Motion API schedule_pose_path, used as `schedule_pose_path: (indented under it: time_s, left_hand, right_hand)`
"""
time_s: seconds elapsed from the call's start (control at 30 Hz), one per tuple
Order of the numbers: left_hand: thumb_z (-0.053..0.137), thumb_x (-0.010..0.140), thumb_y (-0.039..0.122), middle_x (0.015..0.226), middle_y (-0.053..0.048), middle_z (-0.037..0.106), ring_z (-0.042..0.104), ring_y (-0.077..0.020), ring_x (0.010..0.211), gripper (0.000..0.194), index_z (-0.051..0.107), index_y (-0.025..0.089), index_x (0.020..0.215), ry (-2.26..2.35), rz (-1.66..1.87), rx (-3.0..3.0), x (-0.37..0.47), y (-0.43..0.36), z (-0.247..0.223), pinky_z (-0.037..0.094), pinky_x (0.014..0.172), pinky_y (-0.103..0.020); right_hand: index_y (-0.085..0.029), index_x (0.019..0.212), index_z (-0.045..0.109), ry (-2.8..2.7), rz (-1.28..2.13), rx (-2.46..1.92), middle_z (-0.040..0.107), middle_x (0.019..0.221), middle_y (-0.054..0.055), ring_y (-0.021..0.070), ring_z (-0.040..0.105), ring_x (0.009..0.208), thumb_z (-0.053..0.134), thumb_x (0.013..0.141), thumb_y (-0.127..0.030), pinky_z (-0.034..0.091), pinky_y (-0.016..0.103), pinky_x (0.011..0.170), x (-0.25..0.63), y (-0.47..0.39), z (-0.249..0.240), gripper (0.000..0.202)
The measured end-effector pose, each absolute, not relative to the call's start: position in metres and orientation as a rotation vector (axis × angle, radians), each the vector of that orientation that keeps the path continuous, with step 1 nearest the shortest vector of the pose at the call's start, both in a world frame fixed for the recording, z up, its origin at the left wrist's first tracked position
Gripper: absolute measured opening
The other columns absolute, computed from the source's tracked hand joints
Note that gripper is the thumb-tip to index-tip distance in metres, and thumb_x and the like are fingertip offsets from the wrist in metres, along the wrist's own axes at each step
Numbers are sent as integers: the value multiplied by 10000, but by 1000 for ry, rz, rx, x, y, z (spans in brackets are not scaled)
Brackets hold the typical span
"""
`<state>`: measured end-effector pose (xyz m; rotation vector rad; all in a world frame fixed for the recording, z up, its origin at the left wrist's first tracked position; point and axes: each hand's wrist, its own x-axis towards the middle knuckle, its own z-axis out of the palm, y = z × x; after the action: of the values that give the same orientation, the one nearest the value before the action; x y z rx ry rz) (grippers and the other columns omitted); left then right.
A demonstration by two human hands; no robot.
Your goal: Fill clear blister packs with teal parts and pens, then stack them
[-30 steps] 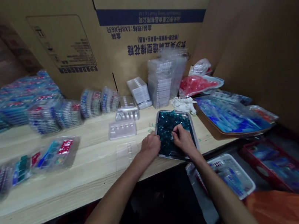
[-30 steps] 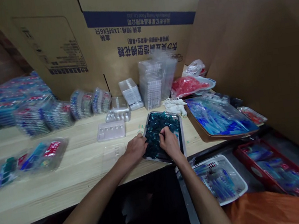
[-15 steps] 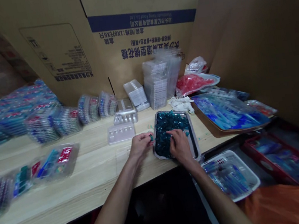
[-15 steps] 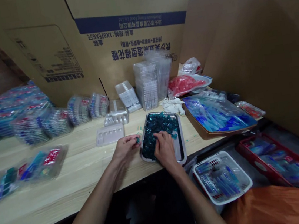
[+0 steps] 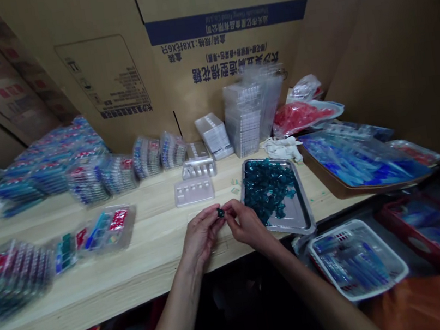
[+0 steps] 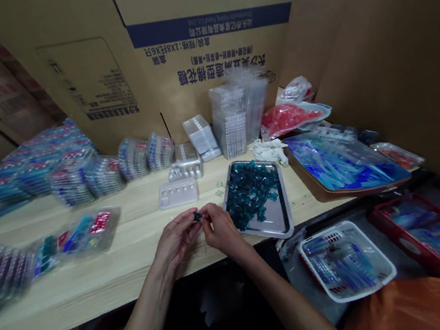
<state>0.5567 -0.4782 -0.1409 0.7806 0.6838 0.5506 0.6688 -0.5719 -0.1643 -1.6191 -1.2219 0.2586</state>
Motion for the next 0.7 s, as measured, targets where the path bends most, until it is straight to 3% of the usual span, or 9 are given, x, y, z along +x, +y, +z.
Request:
schedule_pose_path:
  time_s: [0.1,0.3,0.43,0.57,0.7]
  left_hand:
    - [840,624,160,803,-58,745,690,-120,660,307,734,122,910,739,581,833,550,-481,-142,569,678,-214]
    - [830,625,266,802,-39,744,675,-118,708,309,732,126,883,696,668,1107,545,-486,-147,530,707,-214]
    - [731,656,218,757,-19,738,643,-120,645,234,751,146,878,760,700,1358,543,-484,-156,501,646,-225]
    - [661,661,165,835,-27,762,665,-143,699,310,776,170,949,759,681,1516,537,-488,-161,510,689,-244]
    - [735,694,299,983,-79,768,705,-185,826,328,774,160,989,682,583,1323,526,-484,-162,539,819,-306]
  right_hand:
    - [-221,900,526,-1209,312,-1589,601,768,-2,149,579,698,483,873,-207,426,262,672,664,-570,-162,53]
    - [-220,831,483,-1234,315,-1643,592,696,-15,139,561,622,468,846,-183,382,234,601,660,-565,-167,43]
    - [-215,834,501,-1239,275,-1763,617,716,6,160,594,655,461,845,-167,371,243,612,655,-565,-173,63]
    - [-206,854,517,-1183,201,-1889,626,729,18,178,618,686,464,843,-135,363,251,618,646,-564,-177,89]
    - [-189,912,542,-1226,275,-1957,654,777,33,180,635,734,457,877,-130,400,255,670,645,-567,-173,109]
